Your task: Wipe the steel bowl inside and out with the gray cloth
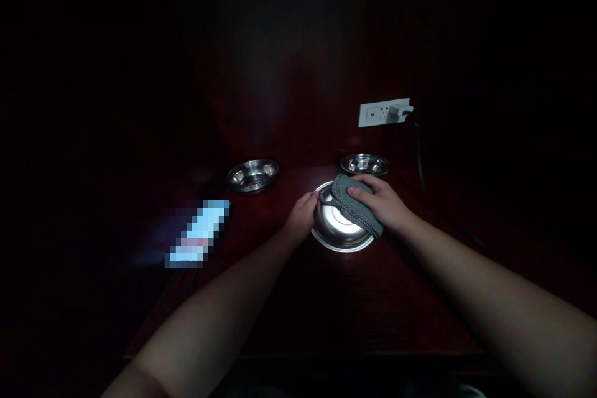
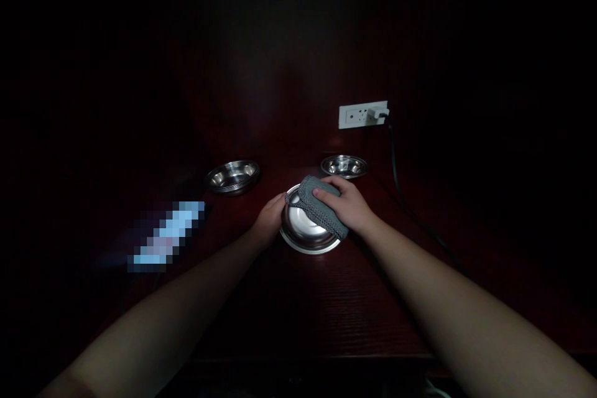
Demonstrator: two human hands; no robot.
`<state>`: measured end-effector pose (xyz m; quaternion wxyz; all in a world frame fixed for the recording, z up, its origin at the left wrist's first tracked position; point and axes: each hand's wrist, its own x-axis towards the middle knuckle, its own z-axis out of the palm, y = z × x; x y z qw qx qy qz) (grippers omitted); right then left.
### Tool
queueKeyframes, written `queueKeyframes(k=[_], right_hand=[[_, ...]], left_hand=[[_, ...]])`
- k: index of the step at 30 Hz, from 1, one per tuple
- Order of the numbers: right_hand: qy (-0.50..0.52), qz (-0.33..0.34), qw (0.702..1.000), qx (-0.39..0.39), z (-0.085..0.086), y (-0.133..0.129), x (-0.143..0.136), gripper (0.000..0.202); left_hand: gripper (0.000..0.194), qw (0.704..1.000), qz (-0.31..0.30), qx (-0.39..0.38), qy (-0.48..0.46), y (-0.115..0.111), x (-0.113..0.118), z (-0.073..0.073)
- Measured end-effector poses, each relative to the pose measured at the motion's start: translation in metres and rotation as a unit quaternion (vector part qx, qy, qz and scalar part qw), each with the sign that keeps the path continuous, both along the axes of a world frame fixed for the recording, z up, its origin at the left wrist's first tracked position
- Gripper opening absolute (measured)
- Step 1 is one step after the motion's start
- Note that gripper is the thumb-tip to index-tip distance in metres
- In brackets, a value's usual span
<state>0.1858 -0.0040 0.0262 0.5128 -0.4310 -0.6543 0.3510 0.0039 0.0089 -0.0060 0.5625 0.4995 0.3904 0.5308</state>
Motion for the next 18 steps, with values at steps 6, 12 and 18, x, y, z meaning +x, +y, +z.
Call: queueKeyframes(k=[6,12,18], right_hand=[[0.061,-0.004,0.998,-0.034,-0.0017,0.001,-0.0025,0.034],[0.131,-0.058,0.989,-0.04,-0.0018,0.0023,-0.0054,0.037],[0.123,-0.068,0.99,-0.031,-0.0039,0.0065,-0.0005,0.039]], left_hand=[[0.036,1.0,0.007,-0.002,-0.015,-0.0029,-0.0003,0.0011],[0.032,0.995,0.003,-0.018,-0.094,-0.0047,0.0001,-0.0016],[0.03,0.997,0.0,-0.036,-0.069,-0.0074,-0.0001,-0.0025]])
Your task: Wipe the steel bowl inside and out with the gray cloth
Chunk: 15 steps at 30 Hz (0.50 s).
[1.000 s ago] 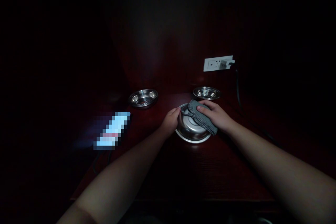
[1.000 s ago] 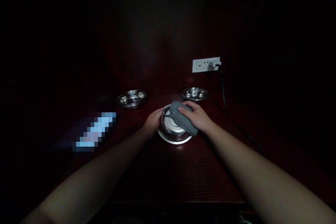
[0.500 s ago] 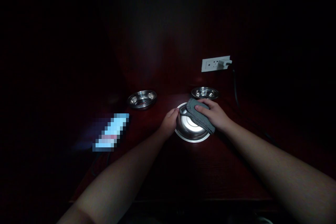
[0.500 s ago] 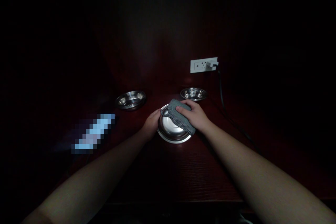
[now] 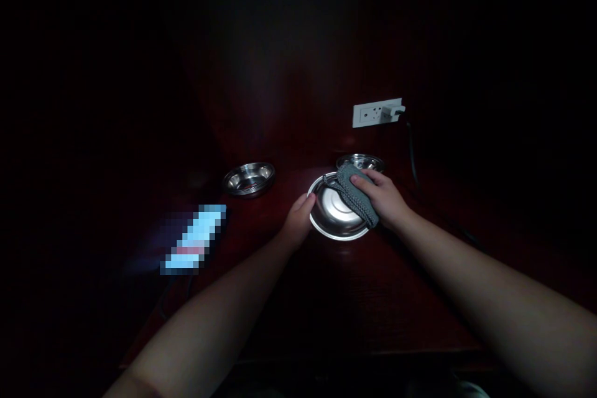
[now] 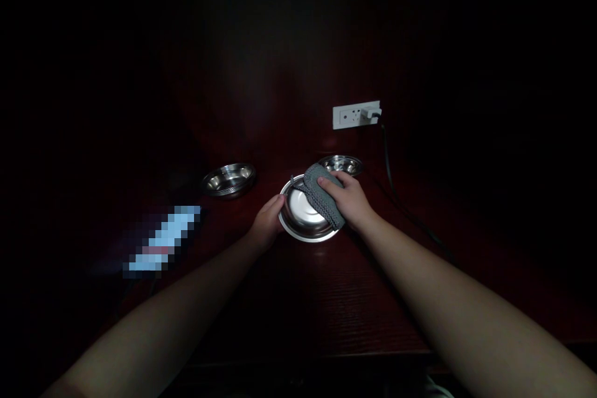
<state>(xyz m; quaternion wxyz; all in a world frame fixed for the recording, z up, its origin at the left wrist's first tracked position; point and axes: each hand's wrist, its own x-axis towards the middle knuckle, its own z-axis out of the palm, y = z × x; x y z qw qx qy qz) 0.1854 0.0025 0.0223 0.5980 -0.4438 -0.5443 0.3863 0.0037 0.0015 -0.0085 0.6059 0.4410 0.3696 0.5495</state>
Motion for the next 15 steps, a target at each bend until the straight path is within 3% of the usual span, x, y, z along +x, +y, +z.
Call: queueKeyframes(k=[7,15], right_hand=[[-0.098,0.038,0.994,0.03,-0.0017,-0.0021,0.0039,0.035],[-0.123,0.048,0.99,0.046,-0.0037,-0.0012,0.0053,0.034]], left_hand=[[0.027,0.999,0.037,0.026,-0.01,0.0009,0.0041,0.0053],[0.029,0.999,0.043,0.02,-0.001,0.0044,0.0033,0.0066]])
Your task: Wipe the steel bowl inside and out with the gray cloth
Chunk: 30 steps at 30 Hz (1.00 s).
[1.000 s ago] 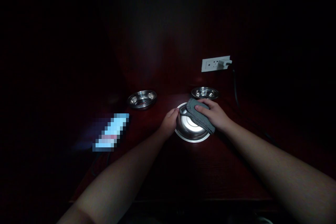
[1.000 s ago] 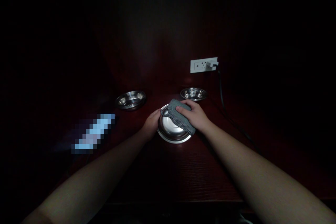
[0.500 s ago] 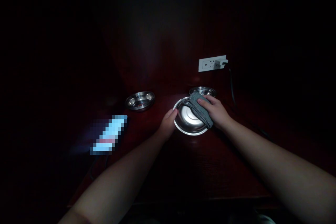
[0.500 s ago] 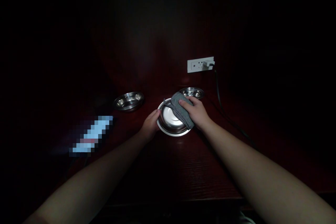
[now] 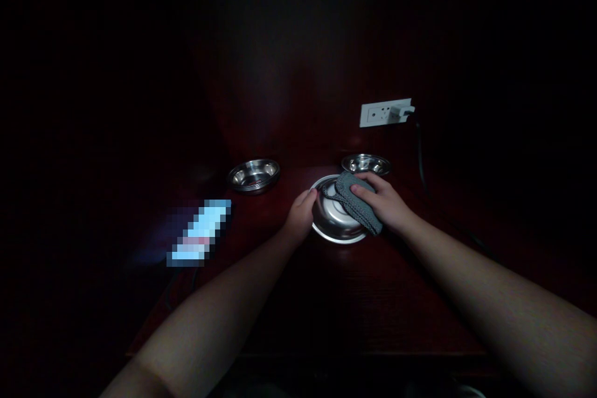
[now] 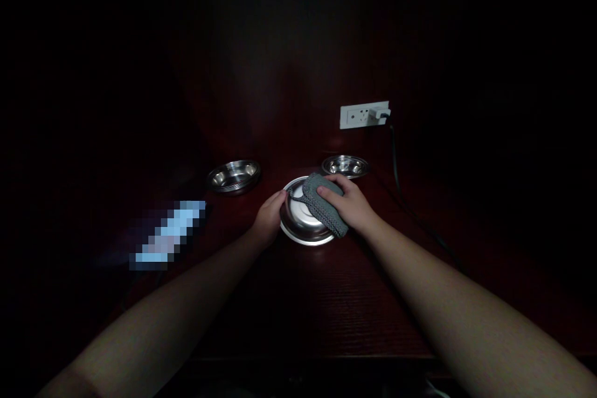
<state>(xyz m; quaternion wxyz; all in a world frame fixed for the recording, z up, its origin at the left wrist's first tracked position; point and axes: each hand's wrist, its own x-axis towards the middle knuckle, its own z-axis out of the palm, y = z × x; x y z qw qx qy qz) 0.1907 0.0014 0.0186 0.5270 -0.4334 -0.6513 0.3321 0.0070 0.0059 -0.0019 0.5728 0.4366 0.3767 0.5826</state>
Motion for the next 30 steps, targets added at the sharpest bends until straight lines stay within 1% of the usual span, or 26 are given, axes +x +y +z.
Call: queueKeyframes(k=[4,11,17,23,26,30], right_hand=[[-0.007,0.004,1.0,0.006,0.0002,-0.0002,-0.0005,0.035],[-0.009,0.011,1.0,0.01,0.002,-0.0019,-0.0017,0.033],[-0.013,0.014,1.0,0.008,0.003,-0.0038,-0.0033,0.034],[-0.008,0.024,1.0,0.014,0.0044,-0.0049,-0.0032,0.033],[0.006,0.004,1.0,0.026,0.0038,-0.0035,-0.0033,0.034],[0.053,-0.045,0.996,0.054,0.0012,0.0007,-0.0038,0.04]], left_hand=[[0.03,1.0,0.006,0.001,0.002,0.0005,-0.0013,-0.0004],[0.032,1.0,-0.009,0.008,0.008,0.002,-0.0034,-0.001],[0.032,0.999,0.0,0.028,0.031,0.0036,-0.0048,0.0004],[0.035,1.0,-0.018,0.02,0.015,0.0033,-0.0037,-0.0024],[0.033,1.0,-0.017,0.013,-0.002,0.0022,-0.0012,-0.0051],[0.032,0.998,-0.034,-0.009,-0.055,0.0005,0.001,-0.0063]])
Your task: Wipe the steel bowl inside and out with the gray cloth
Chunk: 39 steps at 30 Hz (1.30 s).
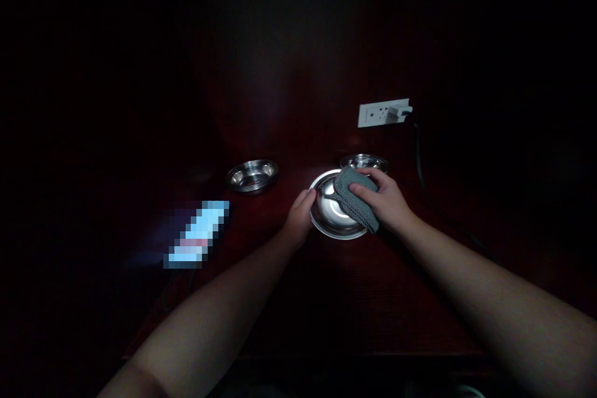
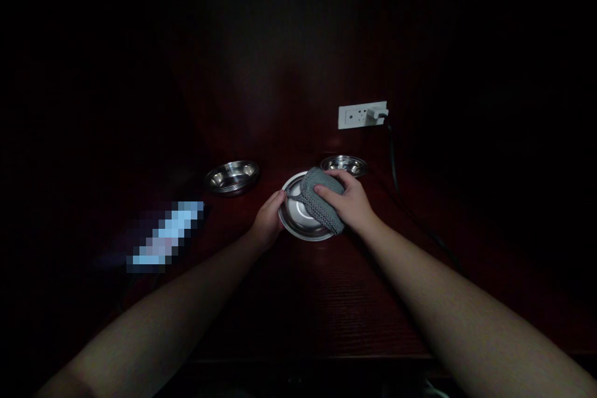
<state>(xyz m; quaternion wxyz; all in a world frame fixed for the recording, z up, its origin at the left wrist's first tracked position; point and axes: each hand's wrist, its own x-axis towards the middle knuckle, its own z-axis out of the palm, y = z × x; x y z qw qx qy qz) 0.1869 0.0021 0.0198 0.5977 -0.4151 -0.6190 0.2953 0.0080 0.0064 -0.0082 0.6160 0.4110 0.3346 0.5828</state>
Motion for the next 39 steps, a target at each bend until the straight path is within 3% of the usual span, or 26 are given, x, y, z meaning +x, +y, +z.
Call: queueKeyframes(k=[7,17,25,39], right_hand=[[0.046,-0.025,0.998,-0.021,-0.002,0.004,0.003,0.041],[0.013,0.04,0.997,-0.064,-0.005,0.002,0.003,0.037],[-0.017,0.047,0.997,-0.058,0.0,-0.002,0.003,0.035],[-0.052,0.042,0.997,-0.045,0.0,0.0,0.006,0.034]], left_hand=[[0.043,0.997,-0.067,-0.016,0.022,-0.007,-0.005,0.002],[0.039,0.999,-0.033,0.026,-0.011,-0.009,-0.002,0.009],[0.037,0.999,-0.032,0.024,-0.004,-0.009,-0.001,0.012],[0.039,0.998,-0.061,0.01,-0.014,-0.008,-0.001,0.004]])
